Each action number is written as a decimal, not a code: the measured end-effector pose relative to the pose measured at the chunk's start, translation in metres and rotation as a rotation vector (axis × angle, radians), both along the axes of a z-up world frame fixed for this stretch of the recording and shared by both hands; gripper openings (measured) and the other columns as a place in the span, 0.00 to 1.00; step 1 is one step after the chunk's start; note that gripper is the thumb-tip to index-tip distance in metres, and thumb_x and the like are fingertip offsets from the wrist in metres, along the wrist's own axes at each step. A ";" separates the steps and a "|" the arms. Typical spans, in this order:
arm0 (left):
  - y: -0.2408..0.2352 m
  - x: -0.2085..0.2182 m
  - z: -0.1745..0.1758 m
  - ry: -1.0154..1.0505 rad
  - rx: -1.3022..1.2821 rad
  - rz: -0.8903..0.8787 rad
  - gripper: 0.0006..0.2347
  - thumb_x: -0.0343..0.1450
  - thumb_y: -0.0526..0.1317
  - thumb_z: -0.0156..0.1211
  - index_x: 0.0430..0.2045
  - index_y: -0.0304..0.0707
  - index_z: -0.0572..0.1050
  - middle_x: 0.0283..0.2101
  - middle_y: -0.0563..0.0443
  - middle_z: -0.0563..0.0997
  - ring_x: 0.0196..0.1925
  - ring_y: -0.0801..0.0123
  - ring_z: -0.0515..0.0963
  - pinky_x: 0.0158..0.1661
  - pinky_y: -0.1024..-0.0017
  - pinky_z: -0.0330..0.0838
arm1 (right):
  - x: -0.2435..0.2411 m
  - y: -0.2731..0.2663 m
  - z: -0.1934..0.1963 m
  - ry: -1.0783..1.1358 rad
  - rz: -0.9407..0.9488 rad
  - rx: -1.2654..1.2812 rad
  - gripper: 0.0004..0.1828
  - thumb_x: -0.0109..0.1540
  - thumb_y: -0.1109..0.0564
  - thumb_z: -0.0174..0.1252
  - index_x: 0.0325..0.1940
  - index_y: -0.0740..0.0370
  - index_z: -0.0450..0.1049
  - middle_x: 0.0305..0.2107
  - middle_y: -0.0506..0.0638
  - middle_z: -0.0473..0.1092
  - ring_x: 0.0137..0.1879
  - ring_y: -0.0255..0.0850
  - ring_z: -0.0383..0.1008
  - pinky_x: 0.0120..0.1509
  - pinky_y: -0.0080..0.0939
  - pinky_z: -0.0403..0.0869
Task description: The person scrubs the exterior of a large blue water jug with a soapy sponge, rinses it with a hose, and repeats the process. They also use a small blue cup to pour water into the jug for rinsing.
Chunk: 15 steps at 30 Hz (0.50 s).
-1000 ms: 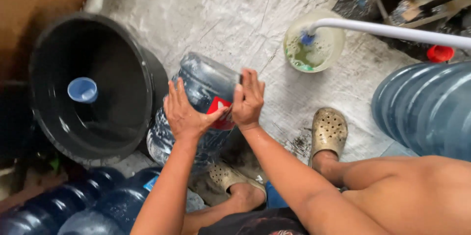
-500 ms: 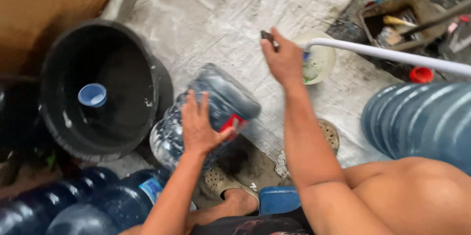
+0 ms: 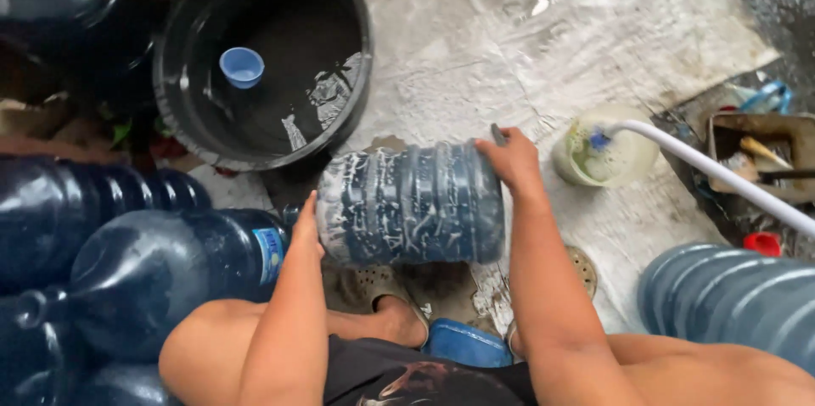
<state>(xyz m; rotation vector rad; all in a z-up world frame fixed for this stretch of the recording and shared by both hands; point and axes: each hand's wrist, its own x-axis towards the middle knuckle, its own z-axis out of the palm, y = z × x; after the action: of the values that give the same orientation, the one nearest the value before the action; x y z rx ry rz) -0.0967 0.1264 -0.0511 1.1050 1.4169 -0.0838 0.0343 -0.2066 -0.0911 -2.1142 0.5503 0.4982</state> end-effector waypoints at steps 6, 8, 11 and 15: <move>0.024 -0.015 -0.057 -0.073 -0.127 0.166 0.36 0.50 0.58 0.71 0.50 0.43 0.69 0.48 0.33 0.73 0.49 0.45 0.75 0.46 0.45 0.69 | -0.029 0.016 0.083 0.138 -0.200 0.242 0.44 0.43 0.41 0.73 0.54 0.66 0.66 0.49 0.69 0.65 0.54 0.65 0.67 0.48 0.64 0.73; 0.036 -0.006 -0.074 -0.282 -0.188 0.255 0.23 0.53 0.50 0.67 0.39 0.42 0.74 0.42 0.38 0.77 0.44 0.51 0.78 0.44 0.54 0.71 | -0.025 -0.007 0.067 0.067 -0.200 0.219 0.39 0.43 0.44 0.73 0.50 0.67 0.68 0.44 0.68 0.66 0.52 0.62 0.68 0.47 0.61 0.72; 0.027 0.003 -0.034 -0.588 -0.322 0.413 0.06 0.55 0.37 0.59 0.22 0.40 0.78 0.35 0.43 0.81 0.37 0.57 0.81 0.40 0.63 0.75 | -0.018 -0.015 0.060 -0.053 -0.202 0.210 0.34 0.40 0.47 0.75 0.44 0.63 0.71 0.34 0.59 0.67 0.44 0.51 0.70 0.45 0.49 0.72; -0.005 0.005 -0.025 -0.217 -0.169 0.187 0.27 0.57 0.57 0.62 0.47 0.44 0.72 0.52 0.40 0.74 0.55 0.54 0.73 0.54 0.56 0.68 | -0.021 0.001 0.070 -0.126 -0.108 0.158 0.36 0.40 0.42 0.76 0.47 0.56 0.72 0.32 0.57 0.70 0.41 0.46 0.72 0.44 0.44 0.72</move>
<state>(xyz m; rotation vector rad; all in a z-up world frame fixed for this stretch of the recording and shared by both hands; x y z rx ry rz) -0.0922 0.1217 -0.0764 0.8131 1.2857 0.0486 0.0131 -0.2055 -0.0210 -1.9387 0.5323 0.3334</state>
